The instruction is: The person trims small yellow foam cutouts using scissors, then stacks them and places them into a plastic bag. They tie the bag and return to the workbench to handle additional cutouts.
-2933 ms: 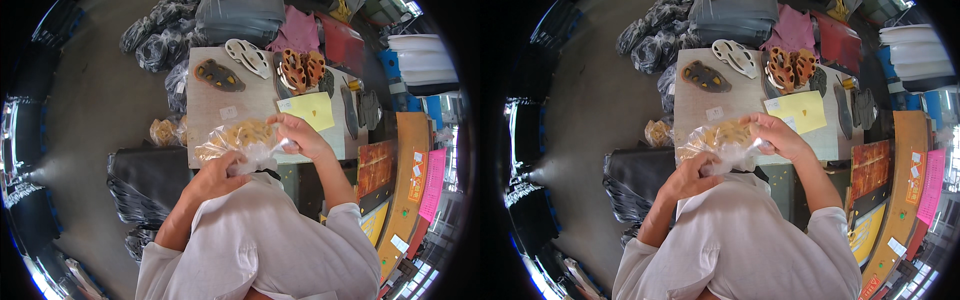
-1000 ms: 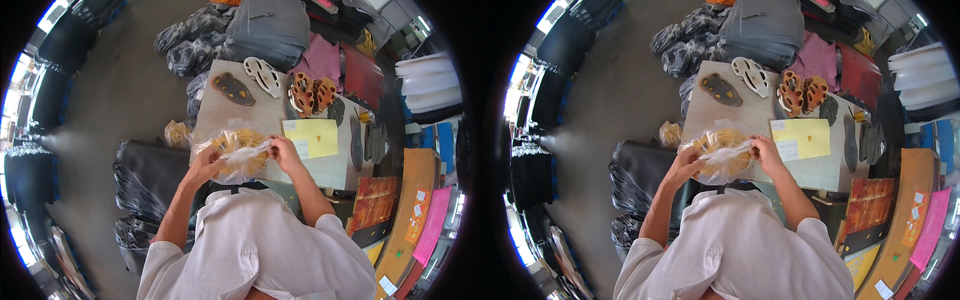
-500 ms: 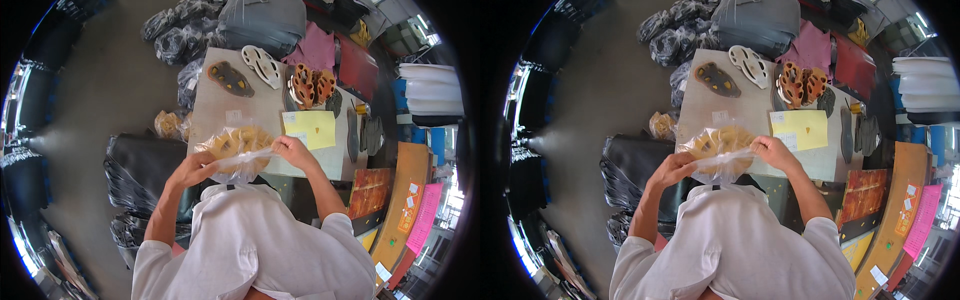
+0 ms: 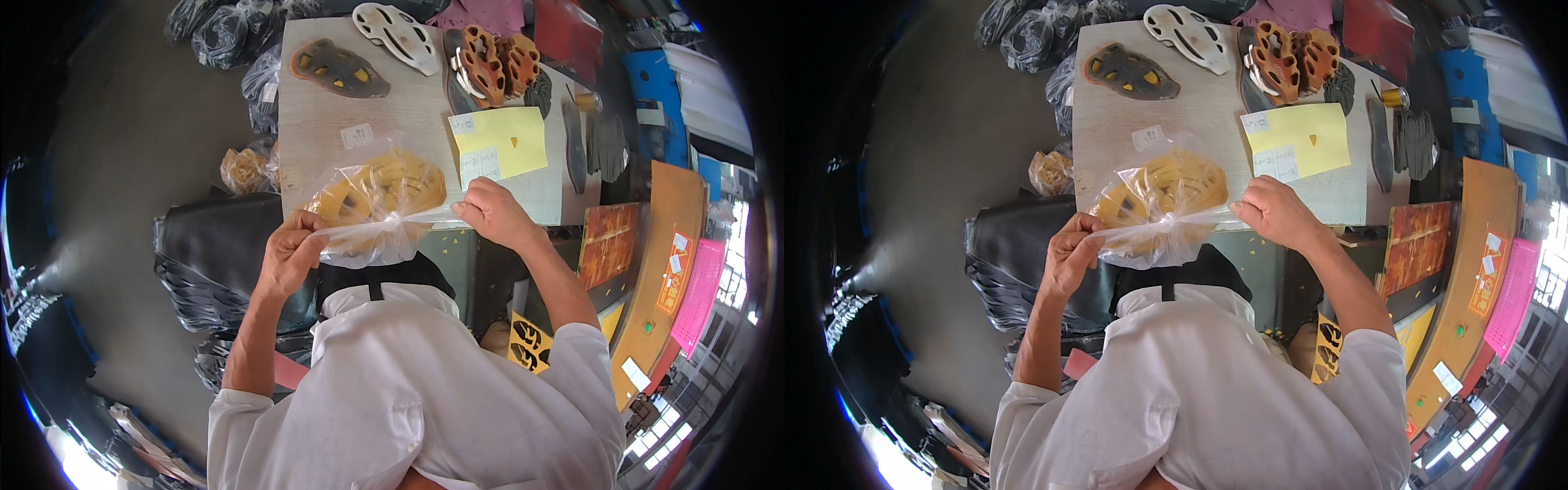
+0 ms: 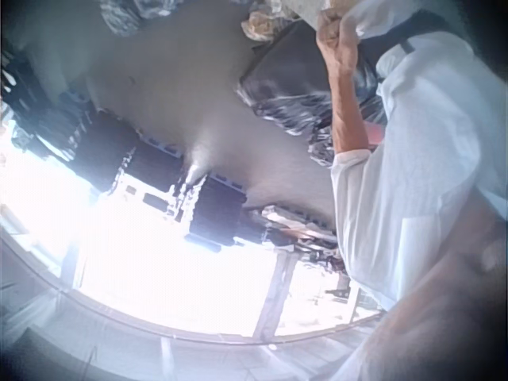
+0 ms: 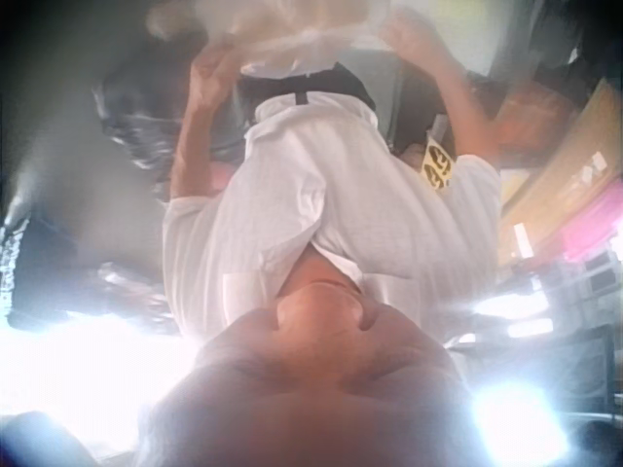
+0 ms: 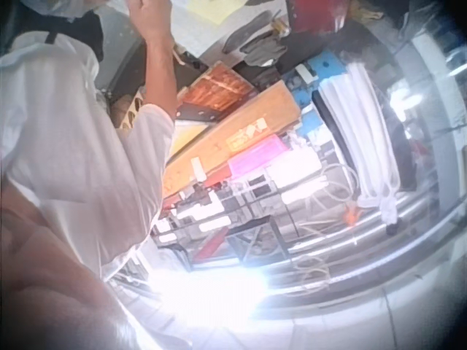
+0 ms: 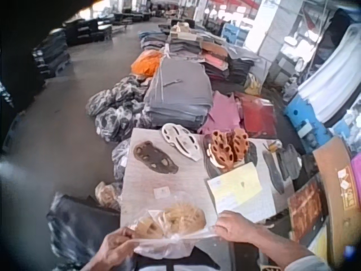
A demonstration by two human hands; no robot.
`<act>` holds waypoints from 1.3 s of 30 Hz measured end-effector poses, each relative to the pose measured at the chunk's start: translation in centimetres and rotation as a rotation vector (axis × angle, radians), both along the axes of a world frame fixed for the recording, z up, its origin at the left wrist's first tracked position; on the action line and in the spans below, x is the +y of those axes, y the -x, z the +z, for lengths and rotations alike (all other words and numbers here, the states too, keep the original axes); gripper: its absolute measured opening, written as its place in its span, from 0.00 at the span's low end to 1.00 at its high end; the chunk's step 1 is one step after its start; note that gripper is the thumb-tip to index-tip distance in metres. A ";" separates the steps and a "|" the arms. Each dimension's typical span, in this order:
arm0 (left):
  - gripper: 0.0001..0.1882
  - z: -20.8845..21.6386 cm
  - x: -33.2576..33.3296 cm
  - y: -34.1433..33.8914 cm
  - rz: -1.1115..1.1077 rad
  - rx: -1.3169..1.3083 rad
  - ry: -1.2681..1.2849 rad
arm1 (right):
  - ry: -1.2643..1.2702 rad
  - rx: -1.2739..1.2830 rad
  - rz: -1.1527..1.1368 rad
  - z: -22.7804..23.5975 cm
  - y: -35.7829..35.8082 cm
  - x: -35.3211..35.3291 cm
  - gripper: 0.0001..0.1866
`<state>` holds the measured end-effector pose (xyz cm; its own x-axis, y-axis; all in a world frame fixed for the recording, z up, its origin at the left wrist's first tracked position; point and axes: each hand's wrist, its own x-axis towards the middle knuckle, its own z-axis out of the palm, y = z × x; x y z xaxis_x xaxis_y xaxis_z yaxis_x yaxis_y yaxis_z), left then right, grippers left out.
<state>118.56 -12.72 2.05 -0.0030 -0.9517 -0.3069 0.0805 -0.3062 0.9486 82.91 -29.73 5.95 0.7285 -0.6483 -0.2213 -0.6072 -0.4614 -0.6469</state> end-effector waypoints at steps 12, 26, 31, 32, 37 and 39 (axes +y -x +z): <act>0.20 10.5 -4.2 8.8 -0.368 -0.548 0.191 | -0.029 -0.409 -0.051 7.4 -6.5 5.1 0.15; 0.17 10.5 -7.3 11.2 0.184 0.290 -0.019 | -1.140 -0.476 -0.922 -13.3 -3.3 16.7 0.34; 0.16 11.5 -9.0 10.4 -0.127 -0.202 0.013 | -1.438 -0.723 -0.865 -16.8 -5.9 16.9 0.39; 0.17 11.5 -9.1 10.0 -0.162 -0.326 0.075 | -1.442 -0.740 -0.870 -16.9 -6.1 16.5 0.38; 0.27 8.0 -10.7 9.8 -0.148 -1.004 0.196 | -1.435 -0.777 -0.923 -16.5 -6.8 16.0 0.34; 0.27 6.5 -11.3 9.5 0.000 -0.767 0.076 | -1.427 -0.750 -0.973 -16.3 -7.1 16.2 0.35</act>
<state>109.11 -23.97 8.60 0.1841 -0.9703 -0.1572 -0.6082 -0.2380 0.7573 89.99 -13.54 -10.37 0.4569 -0.4811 -0.7482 0.2623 0.8766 -0.4034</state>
